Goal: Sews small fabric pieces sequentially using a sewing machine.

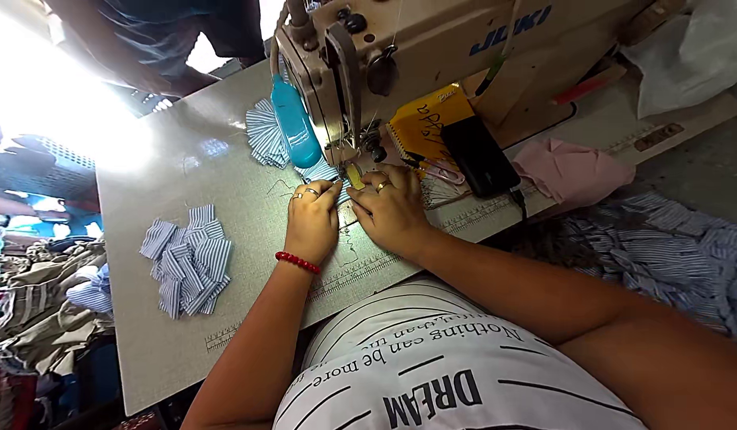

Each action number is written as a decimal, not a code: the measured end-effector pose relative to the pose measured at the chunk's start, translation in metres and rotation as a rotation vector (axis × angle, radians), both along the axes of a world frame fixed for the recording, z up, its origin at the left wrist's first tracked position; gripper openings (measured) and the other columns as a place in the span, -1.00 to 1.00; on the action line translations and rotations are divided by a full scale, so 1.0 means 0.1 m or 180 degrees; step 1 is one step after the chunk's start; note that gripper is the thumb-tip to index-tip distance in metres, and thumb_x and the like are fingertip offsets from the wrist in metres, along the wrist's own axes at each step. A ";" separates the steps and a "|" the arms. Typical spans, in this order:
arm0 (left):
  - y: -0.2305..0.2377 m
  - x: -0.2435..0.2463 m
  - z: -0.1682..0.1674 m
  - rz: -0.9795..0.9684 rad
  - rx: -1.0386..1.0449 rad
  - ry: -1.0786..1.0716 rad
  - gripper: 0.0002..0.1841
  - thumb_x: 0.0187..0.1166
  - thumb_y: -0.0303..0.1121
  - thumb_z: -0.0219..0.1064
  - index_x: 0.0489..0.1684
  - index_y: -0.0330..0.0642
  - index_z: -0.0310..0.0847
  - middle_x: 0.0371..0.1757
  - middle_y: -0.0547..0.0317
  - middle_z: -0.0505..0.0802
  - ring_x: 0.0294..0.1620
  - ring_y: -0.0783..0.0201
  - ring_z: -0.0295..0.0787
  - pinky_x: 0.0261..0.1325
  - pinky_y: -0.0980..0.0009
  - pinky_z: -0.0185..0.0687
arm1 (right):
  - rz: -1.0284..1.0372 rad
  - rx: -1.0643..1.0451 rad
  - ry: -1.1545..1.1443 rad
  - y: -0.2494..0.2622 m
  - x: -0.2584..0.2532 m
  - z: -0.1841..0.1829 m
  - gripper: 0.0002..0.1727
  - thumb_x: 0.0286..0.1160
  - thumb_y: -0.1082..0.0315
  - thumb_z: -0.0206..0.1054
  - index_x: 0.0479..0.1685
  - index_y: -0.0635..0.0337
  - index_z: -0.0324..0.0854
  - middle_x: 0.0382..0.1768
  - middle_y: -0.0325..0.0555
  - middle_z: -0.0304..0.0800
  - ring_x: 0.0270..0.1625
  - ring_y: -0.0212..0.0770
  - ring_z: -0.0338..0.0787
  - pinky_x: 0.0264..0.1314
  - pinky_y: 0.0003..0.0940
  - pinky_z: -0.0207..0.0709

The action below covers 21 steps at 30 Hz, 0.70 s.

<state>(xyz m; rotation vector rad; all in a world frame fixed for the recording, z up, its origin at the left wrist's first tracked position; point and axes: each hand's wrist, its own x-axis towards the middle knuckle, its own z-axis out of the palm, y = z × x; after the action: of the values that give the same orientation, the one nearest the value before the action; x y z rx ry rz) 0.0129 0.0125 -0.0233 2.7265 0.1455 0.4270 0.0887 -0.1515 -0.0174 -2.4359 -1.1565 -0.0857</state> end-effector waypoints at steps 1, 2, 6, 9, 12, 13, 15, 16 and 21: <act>0.00 0.00 0.00 0.0004 0.0001 0.0032 -0.61 0.60 -0.55 0.17 0.29 -0.17 0.79 0.25 -0.06 0.82 0.32 -0.09 0.69 0.39 -0.03 0.51 | 0.0003 -0.0009 -0.0016 0.01 0.00 0.00 -0.60 0.69 0.10 0.17 0.34 -0.16 0.80 0.42 0.02 0.70 0.69 0.28 0.36 0.66 0.50 -0.01; 0.01 0.00 0.01 0.0003 0.0020 0.0055 -0.61 0.59 -0.54 0.16 0.30 -0.17 0.79 0.26 -0.06 0.82 0.33 -0.09 0.68 0.40 -0.04 0.51 | 0.0000 -0.0007 -0.0036 0.01 0.00 -0.01 -0.60 0.69 0.10 0.17 0.34 -0.15 0.80 0.42 0.01 0.71 0.69 0.27 0.36 0.67 0.50 -0.02; 0.02 0.00 0.02 -0.0021 0.0048 0.0096 -0.59 0.60 -0.54 0.14 0.34 -0.16 0.77 0.29 -0.05 0.80 0.35 -0.08 0.66 0.42 -0.08 0.47 | 0.0106 0.0069 -0.0202 -0.01 0.00 -0.04 -0.64 0.68 0.12 0.20 0.27 -0.11 0.82 0.39 0.01 0.72 0.68 0.27 0.39 0.67 0.47 0.03; 0.05 0.00 0.04 -0.0094 0.0119 0.0104 -0.58 0.59 -0.54 0.14 0.33 -0.17 0.77 0.30 -0.05 0.80 0.36 -0.10 0.67 0.44 -0.10 0.46 | 0.0227 0.0099 -0.0389 -0.02 -0.01 -0.03 -0.70 0.63 0.20 0.27 0.13 -0.04 0.88 0.36 0.03 0.76 0.67 0.27 0.44 0.70 0.48 0.02; 0.08 0.01 0.03 -0.0109 0.0167 0.0104 -0.58 0.60 -0.53 0.12 0.35 -0.16 0.76 0.31 -0.05 0.79 0.37 -0.09 0.66 0.47 -0.12 0.43 | 0.0196 -0.0003 -0.0372 -0.01 -0.02 -0.02 -0.64 0.68 0.12 0.19 0.21 -0.06 0.85 0.41 0.02 0.74 0.69 0.25 0.41 0.72 0.48 -0.03; 0.09 0.02 0.03 -0.0106 0.0181 0.0115 -0.57 0.60 -0.52 0.11 0.37 -0.15 0.75 0.33 -0.05 0.79 0.38 -0.09 0.65 0.46 -0.12 0.43 | 0.0185 -0.0052 -0.0348 -0.01 -0.02 -0.01 -0.62 0.69 0.10 0.18 0.25 -0.07 0.84 0.43 0.02 0.72 0.70 0.26 0.39 0.73 0.49 -0.05; 0.10 0.04 0.03 -0.0095 0.0180 0.0142 -0.56 0.59 -0.52 0.10 0.38 -0.14 0.75 0.33 -0.04 0.79 0.39 -0.09 0.65 0.44 -0.13 0.43 | 0.0166 -0.0148 -0.0303 -0.01 -0.02 -0.01 -0.59 0.71 0.07 0.15 0.32 -0.08 0.80 0.47 0.03 0.69 0.73 0.26 0.35 0.73 0.50 -0.09; 0.11 0.05 0.01 -0.0067 0.0175 0.0155 -0.56 0.60 -0.52 0.11 0.37 -0.11 0.76 0.32 -0.02 0.80 0.38 -0.08 0.66 0.44 -0.13 0.43 | 0.0160 -0.0187 -0.0294 0.00 -0.02 -0.01 -0.58 0.72 0.06 0.14 0.35 -0.08 0.79 0.48 0.04 0.68 0.74 0.27 0.33 0.73 0.51 -0.10; 0.17 0.10 -0.01 0.0044 0.0221 0.0247 -0.55 0.64 -0.47 0.08 0.41 0.00 0.75 0.33 0.04 0.80 0.41 -0.08 0.65 0.45 -0.20 0.38 | 0.0087 -0.0459 -0.0171 0.02 -0.03 0.01 -0.50 0.77 -0.01 0.05 0.54 -0.15 0.65 0.57 0.04 0.59 0.81 0.23 0.22 0.78 0.50 -0.24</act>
<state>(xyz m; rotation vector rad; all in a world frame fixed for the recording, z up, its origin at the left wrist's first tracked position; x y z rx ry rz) 0.0234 0.0296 -0.0244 2.8131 0.1731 0.3361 0.0861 -0.1493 -0.0169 -2.5565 -1.2591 -0.0618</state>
